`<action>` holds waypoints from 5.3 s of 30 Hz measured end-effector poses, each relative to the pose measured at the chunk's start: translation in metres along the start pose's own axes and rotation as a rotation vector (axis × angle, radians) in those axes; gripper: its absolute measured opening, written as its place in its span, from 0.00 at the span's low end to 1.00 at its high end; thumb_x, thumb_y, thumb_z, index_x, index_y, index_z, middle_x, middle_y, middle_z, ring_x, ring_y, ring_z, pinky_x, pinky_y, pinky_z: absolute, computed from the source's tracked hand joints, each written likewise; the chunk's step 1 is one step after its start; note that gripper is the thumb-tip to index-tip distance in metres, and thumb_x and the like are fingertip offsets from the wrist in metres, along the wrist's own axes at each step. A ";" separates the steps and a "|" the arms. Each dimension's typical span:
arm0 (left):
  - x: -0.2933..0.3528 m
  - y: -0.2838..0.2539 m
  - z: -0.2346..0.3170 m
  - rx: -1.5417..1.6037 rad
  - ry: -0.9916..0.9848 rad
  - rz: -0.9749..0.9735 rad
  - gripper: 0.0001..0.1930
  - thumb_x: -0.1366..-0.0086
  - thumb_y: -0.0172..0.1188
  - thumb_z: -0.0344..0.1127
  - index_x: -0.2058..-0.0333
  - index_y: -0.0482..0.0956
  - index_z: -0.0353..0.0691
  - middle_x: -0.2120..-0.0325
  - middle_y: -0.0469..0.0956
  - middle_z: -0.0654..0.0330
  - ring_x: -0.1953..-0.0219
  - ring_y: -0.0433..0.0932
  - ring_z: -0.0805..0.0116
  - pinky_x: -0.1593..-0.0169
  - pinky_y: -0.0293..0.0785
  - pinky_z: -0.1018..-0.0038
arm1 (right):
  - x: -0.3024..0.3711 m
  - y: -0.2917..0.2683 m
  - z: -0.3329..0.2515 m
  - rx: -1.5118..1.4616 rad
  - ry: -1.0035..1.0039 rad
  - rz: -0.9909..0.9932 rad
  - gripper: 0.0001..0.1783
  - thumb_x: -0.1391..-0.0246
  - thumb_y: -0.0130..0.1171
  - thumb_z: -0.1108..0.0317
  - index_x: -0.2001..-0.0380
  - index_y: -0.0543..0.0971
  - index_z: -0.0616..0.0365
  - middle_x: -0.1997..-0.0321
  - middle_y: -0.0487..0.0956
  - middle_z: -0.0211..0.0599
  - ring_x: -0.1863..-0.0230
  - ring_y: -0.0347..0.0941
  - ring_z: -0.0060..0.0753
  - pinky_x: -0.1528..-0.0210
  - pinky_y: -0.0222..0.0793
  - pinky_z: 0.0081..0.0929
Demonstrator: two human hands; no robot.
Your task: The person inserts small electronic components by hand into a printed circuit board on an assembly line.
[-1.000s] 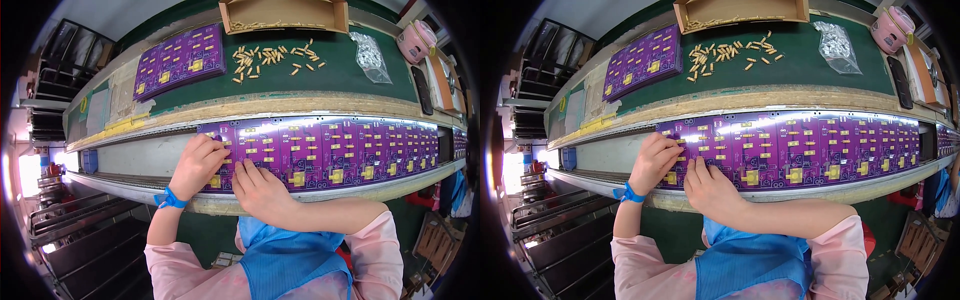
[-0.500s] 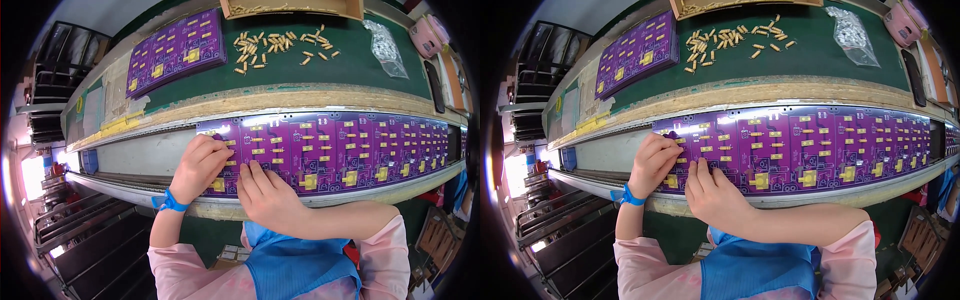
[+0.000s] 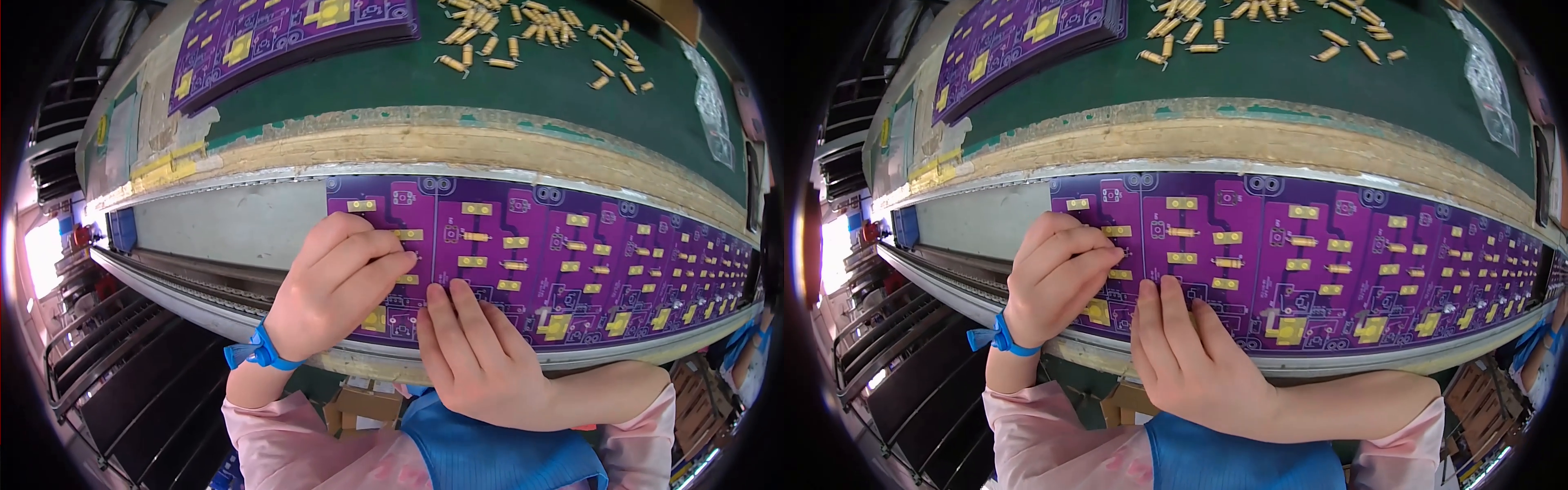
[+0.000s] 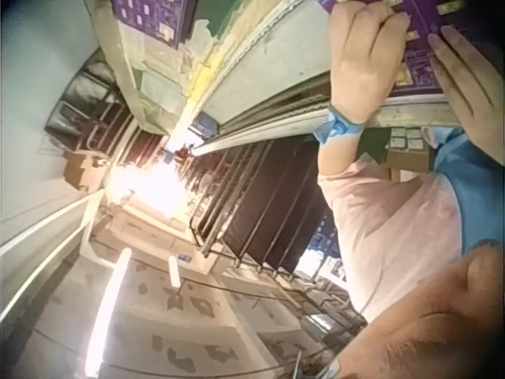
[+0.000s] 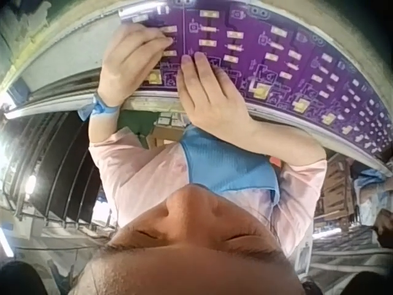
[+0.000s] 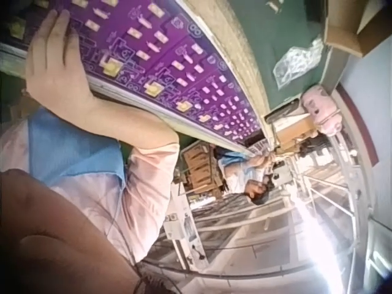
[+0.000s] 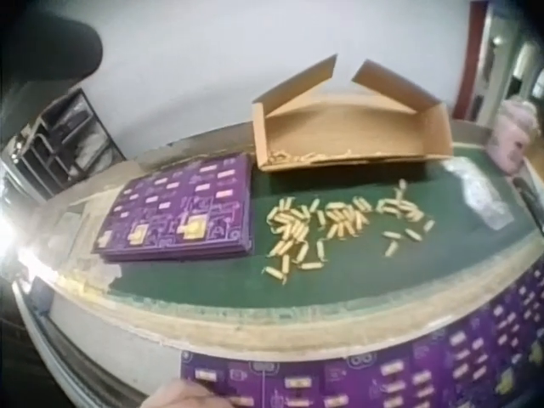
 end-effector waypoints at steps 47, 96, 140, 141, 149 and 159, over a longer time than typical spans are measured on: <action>-0.007 0.002 -0.003 0.066 -0.158 0.045 0.18 0.68 0.62 0.34 0.72 0.85 0.37 0.73 0.79 0.61 0.70 0.72 0.64 0.69 0.70 0.73 | -0.002 0.001 -0.001 -0.056 -0.002 -0.059 0.09 0.43 0.59 0.70 0.62 0.84 0.57 0.49 0.81 0.47 0.49 0.80 0.48 0.65 0.82 0.29; -0.099 -0.033 0.017 0.072 -0.200 0.162 0.22 0.34 0.54 0.30 0.42 0.68 0.31 0.38 0.63 0.43 0.36 0.63 0.44 0.34 0.59 0.61 | 0.030 -0.104 0.204 -0.369 0.413 0.208 0.17 0.41 0.58 0.66 0.50 0.77 0.61 0.43 0.73 0.53 0.40 0.67 0.56 0.37 0.64 0.41; -0.198 -0.041 -0.055 0.000 -0.352 0.643 0.38 0.36 0.53 0.30 0.32 0.46 0.26 0.31 0.48 0.35 0.28 0.47 0.44 0.27 0.44 0.59 | 0.008 -0.108 0.356 -0.360 0.743 0.976 0.29 0.43 0.55 0.68 0.40 0.65 0.71 0.37 0.69 0.59 0.35 0.65 0.53 0.33 0.59 0.39; -0.198 -0.036 -0.078 0.009 -0.436 0.622 0.39 0.36 0.53 0.30 0.32 0.43 0.25 0.31 0.45 0.34 0.27 0.44 0.43 0.26 0.42 0.60 | 0.003 -0.099 0.367 -0.405 0.788 0.961 0.31 0.43 0.56 0.67 0.40 0.64 0.73 0.36 0.68 0.61 0.34 0.65 0.54 0.32 0.59 0.40; -0.187 -0.018 -0.077 0.116 -0.556 0.466 0.40 0.39 0.53 0.28 0.35 0.43 0.16 0.43 0.67 0.30 0.41 0.69 0.38 0.39 0.66 0.60 | -0.006 -0.076 0.356 -0.545 0.772 0.801 0.22 0.49 0.57 0.78 0.48 0.71 0.67 0.56 0.81 0.58 0.52 0.78 0.60 0.48 0.72 0.44; -0.145 0.001 -0.043 -0.308 -0.542 0.344 0.43 0.40 0.58 0.36 0.35 0.46 0.17 0.44 0.66 0.34 0.34 0.55 0.42 0.34 0.49 0.48 | 0.033 -0.055 0.324 -0.528 0.758 0.785 0.24 0.50 0.53 0.82 0.48 0.66 0.64 0.66 0.79 0.53 0.62 0.78 0.61 0.57 0.73 0.47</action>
Point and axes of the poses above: each hand's wrist, its own x-axis away from the middle knuckle, its own y-axis out of the palm, z = x × y, the point moved 7 cm from there along -x, towards the middle knuckle
